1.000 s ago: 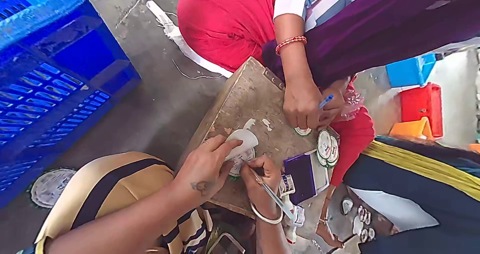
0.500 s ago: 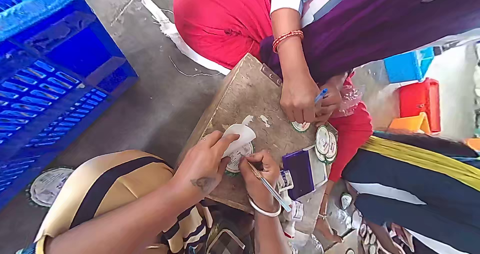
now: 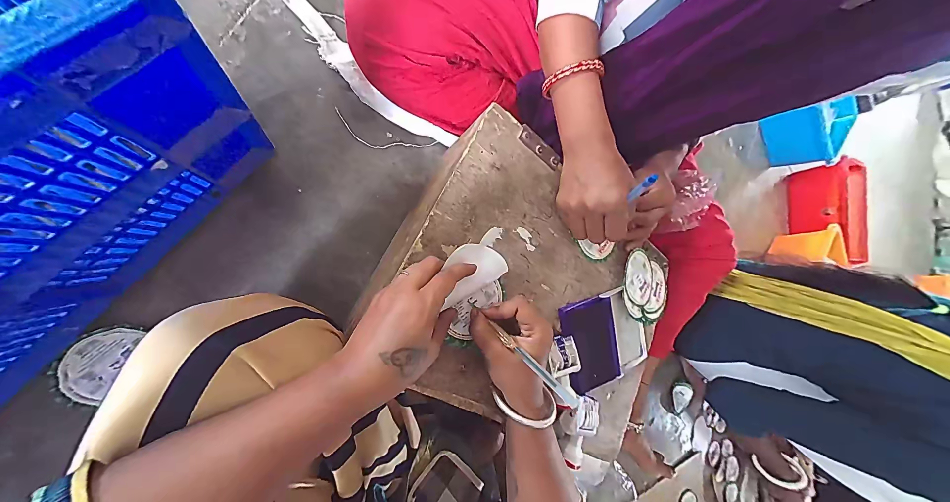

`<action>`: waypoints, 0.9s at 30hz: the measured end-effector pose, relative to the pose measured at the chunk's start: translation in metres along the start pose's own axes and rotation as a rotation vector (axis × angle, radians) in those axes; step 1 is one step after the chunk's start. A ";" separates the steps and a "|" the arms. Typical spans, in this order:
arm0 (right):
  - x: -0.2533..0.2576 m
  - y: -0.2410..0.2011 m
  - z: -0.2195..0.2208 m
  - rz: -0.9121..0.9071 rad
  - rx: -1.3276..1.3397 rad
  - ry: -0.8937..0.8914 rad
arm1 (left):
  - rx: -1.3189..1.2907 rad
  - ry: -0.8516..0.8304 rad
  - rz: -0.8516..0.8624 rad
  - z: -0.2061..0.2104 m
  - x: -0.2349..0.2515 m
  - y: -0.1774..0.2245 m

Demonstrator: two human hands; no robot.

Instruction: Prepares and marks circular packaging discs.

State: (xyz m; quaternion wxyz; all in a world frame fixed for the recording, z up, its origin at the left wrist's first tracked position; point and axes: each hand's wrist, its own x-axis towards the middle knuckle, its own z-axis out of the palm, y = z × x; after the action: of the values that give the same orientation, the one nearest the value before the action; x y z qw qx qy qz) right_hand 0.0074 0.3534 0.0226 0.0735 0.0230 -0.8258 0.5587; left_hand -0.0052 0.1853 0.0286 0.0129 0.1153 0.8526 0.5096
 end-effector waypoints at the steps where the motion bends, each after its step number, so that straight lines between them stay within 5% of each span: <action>1: 0.000 0.000 0.000 0.004 -0.002 0.010 | 0.002 -0.002 -0.003 0.000 0.000 0.000; 27: 0.002 0.000 0.004 0.022 -0.034 0.080 | 0.019 -0.027 -0.009 -0.001 0.001 0.001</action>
State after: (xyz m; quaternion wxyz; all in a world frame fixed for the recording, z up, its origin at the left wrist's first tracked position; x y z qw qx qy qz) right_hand 0.0050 0.3500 0.0211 0.1006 -0.0095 -0.8319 0.5457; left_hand -0.0059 0.1847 0.0299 0.0253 0.1185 0.8577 0.4997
